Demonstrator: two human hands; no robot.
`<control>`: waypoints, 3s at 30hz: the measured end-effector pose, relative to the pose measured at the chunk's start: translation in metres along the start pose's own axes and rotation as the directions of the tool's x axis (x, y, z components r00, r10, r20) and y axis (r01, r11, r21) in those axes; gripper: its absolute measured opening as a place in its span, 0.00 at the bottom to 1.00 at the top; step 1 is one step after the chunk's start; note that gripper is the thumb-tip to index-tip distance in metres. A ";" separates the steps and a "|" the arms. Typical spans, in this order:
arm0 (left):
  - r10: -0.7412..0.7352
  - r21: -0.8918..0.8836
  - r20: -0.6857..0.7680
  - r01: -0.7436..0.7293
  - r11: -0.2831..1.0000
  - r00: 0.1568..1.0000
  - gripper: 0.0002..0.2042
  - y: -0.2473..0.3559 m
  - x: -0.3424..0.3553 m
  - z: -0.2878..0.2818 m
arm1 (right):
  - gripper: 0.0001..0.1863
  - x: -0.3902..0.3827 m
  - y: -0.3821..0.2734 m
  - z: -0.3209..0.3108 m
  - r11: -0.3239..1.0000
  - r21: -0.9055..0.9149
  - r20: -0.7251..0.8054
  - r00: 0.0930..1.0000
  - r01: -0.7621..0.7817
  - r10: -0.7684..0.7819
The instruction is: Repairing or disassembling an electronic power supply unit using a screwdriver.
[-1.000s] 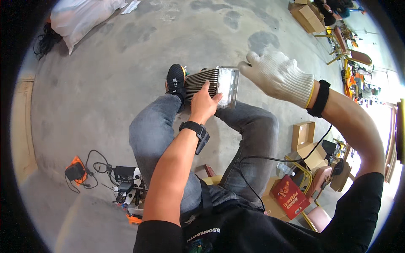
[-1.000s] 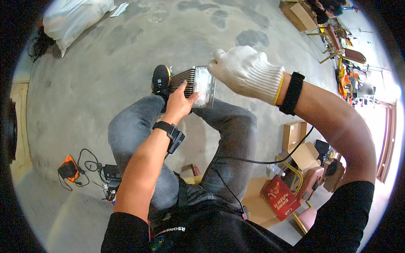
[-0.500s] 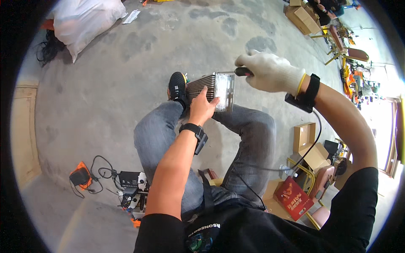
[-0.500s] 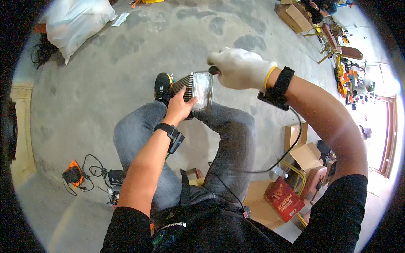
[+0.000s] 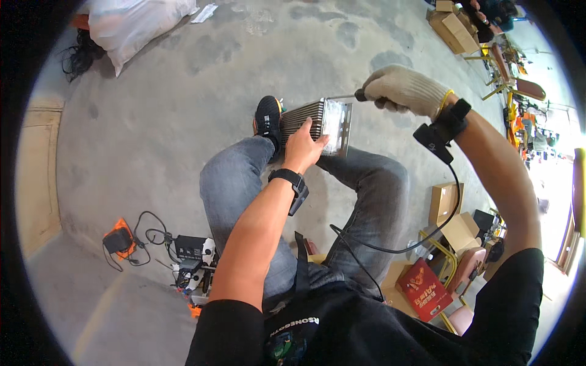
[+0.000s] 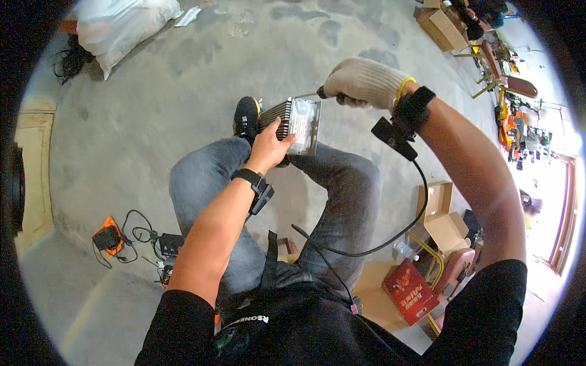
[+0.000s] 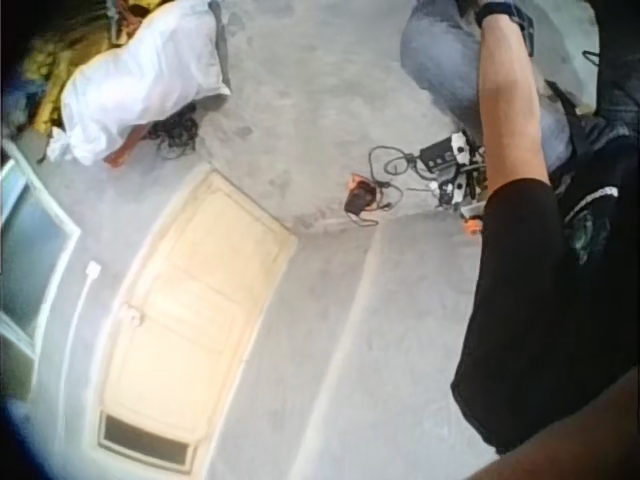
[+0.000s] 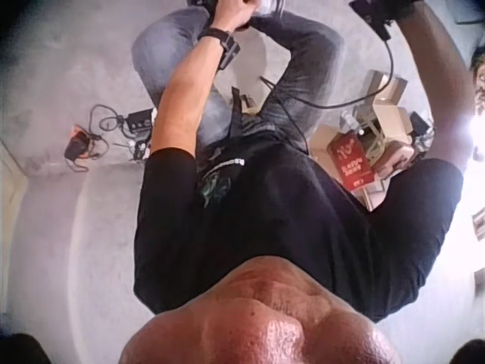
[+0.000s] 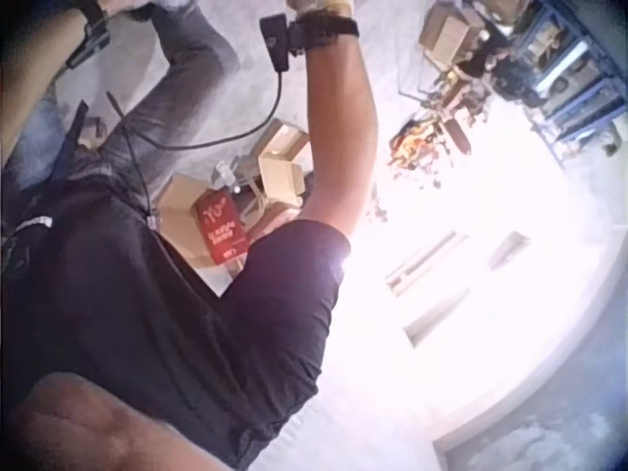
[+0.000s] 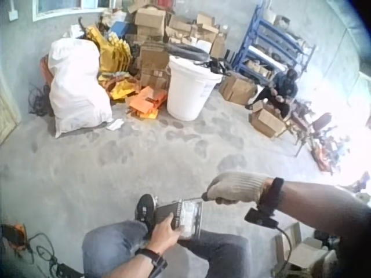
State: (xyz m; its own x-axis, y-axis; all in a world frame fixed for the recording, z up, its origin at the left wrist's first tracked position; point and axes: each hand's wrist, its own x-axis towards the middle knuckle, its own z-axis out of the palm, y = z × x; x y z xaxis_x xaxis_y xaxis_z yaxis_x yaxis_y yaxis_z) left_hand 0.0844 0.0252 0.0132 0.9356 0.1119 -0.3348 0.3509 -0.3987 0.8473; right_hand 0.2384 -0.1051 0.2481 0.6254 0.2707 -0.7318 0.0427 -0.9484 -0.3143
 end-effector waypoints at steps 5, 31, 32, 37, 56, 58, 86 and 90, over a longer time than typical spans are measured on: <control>-0.036 0.008 0.053 0.036 0.999 0.998 0.40 0.005 -0.003 0.003 | 0.21 -0.020 0.021 0.010 0.999 -0.012 -0.018 0.999 0.033 -0.033; -0.258 -0.467 0.196 0.321 0.824 0.946 0.31 -0.021 -0.021 -0.009 | 0.26 0.010 0.083 0.208 0.780 0.619 -0.427 0.873 0.093 0.235; -0.261 -0.462 0.202 0.327 0.824 0.944 0.31 -0.020 -0.021 -0.008 | 0.25 0.007 0.081 0.206 0.799 0.595 -0.445 0.863 0.087 0.237; -0.226 -0.398 0.176 0.279 0.874 0.958 0.28 -0.015 -0.020 -0.003 | 0.25 0.024 0.093 0.216 0.862 0.497 -0.547 0.808 0.103 0.219; -0.151 -0.608 -0.017 0.110 0.787 0.988 0.16 0.028 -0.045 -0.120 | 0.27 -0.028 0.084 0.298 0.730 0.650 0.126 0.978 -0.210 0.169; -0.155 -0.664 -0.034 0.094 0.742 0.987 0.15 0.027 -0.043 -0.113 | 0.24 0.014 0.092 0.318 0.771 0.592 0.146 0.972 -0.235 0.184; -0.064 -0.872 -0.158 -0.108 0.477 0.985 0.09 0.037 -0.050 -0.148 | 0.26 0.136 0.096 0.413 0.792 0.528 0.212 0.950 -0.309 0.229; -0.124 -0.838 -0.212 -0.116 0.533 0.969 0.08 0.034 -0.046 -0.140 | 0.25 0.078 0.070 0.349 0.802 0.548 0.175 0.970 -0.237 0.167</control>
State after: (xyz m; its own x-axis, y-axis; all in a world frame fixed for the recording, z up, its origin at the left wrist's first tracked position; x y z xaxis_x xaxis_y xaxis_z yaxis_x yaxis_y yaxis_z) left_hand 0.0585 0.1336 0.1156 0.8717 0.3512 -0.3418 0.1114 0.5371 0.8361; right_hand 0.0184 -0.0924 -0.0424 0.4779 0.1329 -0.8683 -0.5407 -0.7345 -0.4100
